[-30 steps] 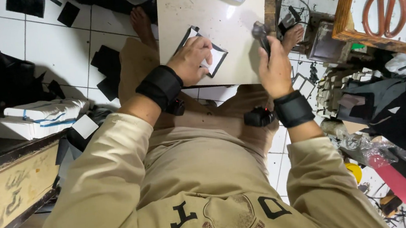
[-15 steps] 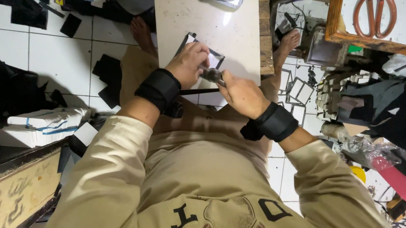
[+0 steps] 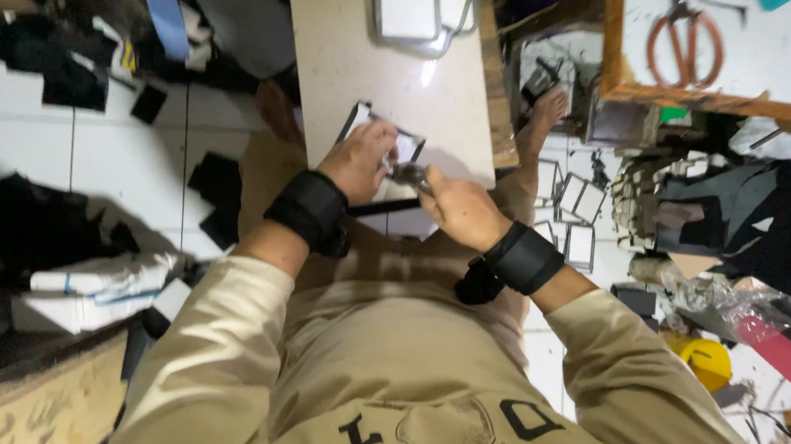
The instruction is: The person assembles small sandwiches by placing a dark rectangular layer onto a white square base, then using a hammer to press the layers together. The person repeats this process with multiple units, stacking the finished items on the table.
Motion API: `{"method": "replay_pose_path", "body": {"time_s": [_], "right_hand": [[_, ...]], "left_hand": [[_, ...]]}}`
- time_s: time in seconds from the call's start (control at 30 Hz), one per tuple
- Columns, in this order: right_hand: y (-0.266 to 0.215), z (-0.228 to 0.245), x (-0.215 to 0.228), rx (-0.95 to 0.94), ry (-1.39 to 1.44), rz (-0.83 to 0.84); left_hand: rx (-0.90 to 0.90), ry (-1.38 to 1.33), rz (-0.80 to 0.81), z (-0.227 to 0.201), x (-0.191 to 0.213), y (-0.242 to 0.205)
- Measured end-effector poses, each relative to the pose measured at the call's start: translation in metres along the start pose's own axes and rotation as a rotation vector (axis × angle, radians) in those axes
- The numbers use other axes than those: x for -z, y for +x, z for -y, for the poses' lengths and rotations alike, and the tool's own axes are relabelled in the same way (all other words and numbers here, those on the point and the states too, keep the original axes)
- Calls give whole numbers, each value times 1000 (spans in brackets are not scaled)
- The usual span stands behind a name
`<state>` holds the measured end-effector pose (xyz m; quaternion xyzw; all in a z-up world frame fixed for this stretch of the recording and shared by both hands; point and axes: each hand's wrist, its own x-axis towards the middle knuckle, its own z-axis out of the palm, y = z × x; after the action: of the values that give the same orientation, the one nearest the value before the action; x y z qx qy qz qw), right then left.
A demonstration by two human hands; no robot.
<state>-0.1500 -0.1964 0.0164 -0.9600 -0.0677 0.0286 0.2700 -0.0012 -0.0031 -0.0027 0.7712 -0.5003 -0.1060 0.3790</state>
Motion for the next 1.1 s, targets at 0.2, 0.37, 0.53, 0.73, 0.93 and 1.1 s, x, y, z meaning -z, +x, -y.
{"method": "replay_pose_path", "body": {"time_s": [0.2,0.37,0.53,0.73,0.93,1.1], "right_hand": [[5,2,23,-66,0,-286],[10,-31,16,-99,-82,-465],[14,-46,9,-180,-122,-463],[17,-27,20,-108,-166,-533],[14,36,67,23,502,-505],[7,51,72,-68,737,-462]], "left_hand": [[-92,449,152,-4,-19,-2],[-332,859,207,6,-34,-2],[-404,903,156,-2,-16,-13],[-135,458,-291,-44,30,-15],[262,-426,-554,-87,43,-4],[200,-594,-551,-113,47,-7]]}}
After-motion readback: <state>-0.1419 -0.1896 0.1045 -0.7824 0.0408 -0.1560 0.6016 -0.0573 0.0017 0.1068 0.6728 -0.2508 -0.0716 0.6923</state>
